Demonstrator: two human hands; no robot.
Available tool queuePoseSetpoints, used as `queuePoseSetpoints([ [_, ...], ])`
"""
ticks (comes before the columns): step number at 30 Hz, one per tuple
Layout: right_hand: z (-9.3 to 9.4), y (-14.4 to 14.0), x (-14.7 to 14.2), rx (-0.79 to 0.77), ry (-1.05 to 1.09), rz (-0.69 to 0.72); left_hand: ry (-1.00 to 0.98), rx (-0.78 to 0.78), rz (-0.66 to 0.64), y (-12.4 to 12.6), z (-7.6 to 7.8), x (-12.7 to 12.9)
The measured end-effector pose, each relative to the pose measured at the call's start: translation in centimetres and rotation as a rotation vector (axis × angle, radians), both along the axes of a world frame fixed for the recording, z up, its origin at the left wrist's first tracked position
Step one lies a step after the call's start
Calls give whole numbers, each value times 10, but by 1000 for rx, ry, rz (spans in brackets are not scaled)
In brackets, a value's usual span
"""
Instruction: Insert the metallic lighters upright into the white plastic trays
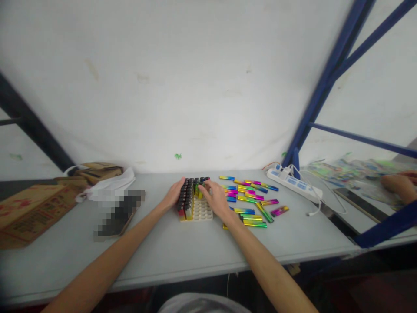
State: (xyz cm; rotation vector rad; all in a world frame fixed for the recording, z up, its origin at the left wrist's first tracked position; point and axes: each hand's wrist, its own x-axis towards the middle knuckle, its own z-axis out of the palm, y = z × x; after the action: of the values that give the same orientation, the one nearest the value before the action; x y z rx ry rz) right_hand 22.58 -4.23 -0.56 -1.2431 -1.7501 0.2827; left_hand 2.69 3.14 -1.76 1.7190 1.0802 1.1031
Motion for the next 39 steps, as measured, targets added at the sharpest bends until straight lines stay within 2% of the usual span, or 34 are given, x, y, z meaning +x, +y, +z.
queuePoseSetpoints([
  [3, -4, 3, 0, -30, -66, -36, 2, 2, 3, 1, -1, 0],
  [6, -3, 4, -2, -62, -233, -55, 22, -3, 9, 3, -3, -1],
  [10, 8, 3, -8, -89, -486, -69, 22, 3, 1, 5, -5, -3],
  [13, 14, 1, -15, -118, -626, -133, 13, 1, 3, 6, -6, -3],
  [15, 13, -1, -17, -115, -678, -162, 8, 1, 1, 5, -6, -3],
  [18, 10, -3, -12, -94, -677, -108, -14, -6, -4, 5, -5, -3],
  [22, 18, 1, 26, -87, -514, -53, -10, -19, 5, 5, -4, -3],
  [27, 43, 5, 112, -141, -382, -222, 0, -26, 10, 5, -3, -3],
  [30, 50, -2, 158, -180, -418, -210, 5, -31, 17, 4, -1, -4],
  [34, 43, -17, 191, -185, -496, -181, 31, -37, 16, 5, 0, -6],
  [39, 22, -36, 199, -226, -520, -36, 20, -57, 11, 10, -6, -8],
])
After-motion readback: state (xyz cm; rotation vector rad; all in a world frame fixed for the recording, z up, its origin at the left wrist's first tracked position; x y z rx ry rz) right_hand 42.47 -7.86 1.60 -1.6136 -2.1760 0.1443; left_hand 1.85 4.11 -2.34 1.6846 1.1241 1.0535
